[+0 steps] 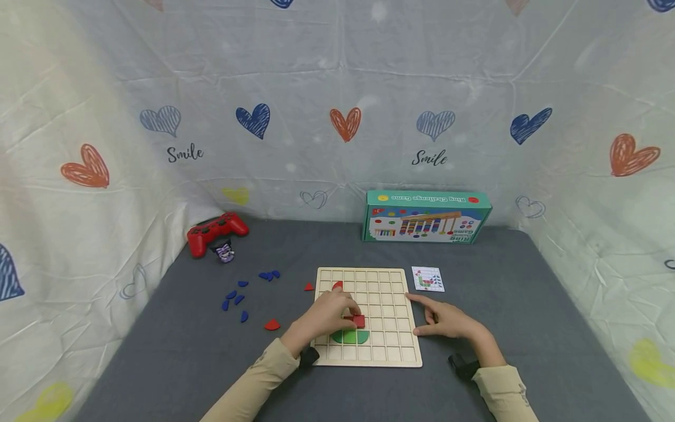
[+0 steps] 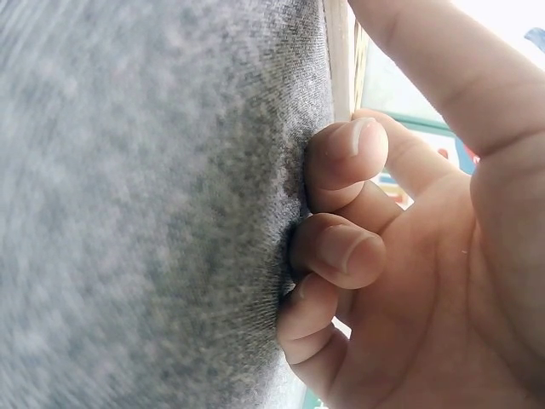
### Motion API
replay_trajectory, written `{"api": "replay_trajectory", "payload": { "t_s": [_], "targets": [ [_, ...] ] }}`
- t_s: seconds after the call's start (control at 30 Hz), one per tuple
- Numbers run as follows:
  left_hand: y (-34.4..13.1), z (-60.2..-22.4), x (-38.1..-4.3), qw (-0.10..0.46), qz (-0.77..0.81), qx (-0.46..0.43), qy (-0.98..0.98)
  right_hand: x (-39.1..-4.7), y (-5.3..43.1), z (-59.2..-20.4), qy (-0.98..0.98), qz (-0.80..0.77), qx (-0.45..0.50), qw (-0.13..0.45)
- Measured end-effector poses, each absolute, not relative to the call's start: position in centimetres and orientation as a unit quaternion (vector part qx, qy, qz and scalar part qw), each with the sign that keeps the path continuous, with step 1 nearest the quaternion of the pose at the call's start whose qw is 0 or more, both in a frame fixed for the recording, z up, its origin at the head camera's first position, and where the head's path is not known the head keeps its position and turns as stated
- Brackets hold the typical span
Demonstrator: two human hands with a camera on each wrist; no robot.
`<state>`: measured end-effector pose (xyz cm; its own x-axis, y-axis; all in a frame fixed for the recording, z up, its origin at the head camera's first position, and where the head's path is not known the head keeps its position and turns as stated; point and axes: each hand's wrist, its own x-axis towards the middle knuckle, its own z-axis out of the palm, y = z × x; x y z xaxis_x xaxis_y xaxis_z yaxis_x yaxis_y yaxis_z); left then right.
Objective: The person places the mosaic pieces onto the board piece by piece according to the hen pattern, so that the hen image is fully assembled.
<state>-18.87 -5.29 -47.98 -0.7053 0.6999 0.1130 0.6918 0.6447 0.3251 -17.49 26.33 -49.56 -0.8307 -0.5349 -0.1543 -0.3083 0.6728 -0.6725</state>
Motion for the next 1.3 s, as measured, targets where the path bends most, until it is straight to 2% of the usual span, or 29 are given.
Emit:
{"api": "replay_trajectory", "payload": {
  "t_s": [0.73, 1.3],
  "targets": [
    [-4.4, -48.2, -18.7, 0.034, 0.169, 0.387, 0.906, -17.3, 26.2, -49.3, 0.903, -0.322, -0.232, 0.166],
    [-6.0, -47.9, -17.9, -0.008, 0.160, 0.369, 0.915, -17.4, 26.3, -49.6, 0.904, -0.321, -0.234, 0.157]
  ]
}}
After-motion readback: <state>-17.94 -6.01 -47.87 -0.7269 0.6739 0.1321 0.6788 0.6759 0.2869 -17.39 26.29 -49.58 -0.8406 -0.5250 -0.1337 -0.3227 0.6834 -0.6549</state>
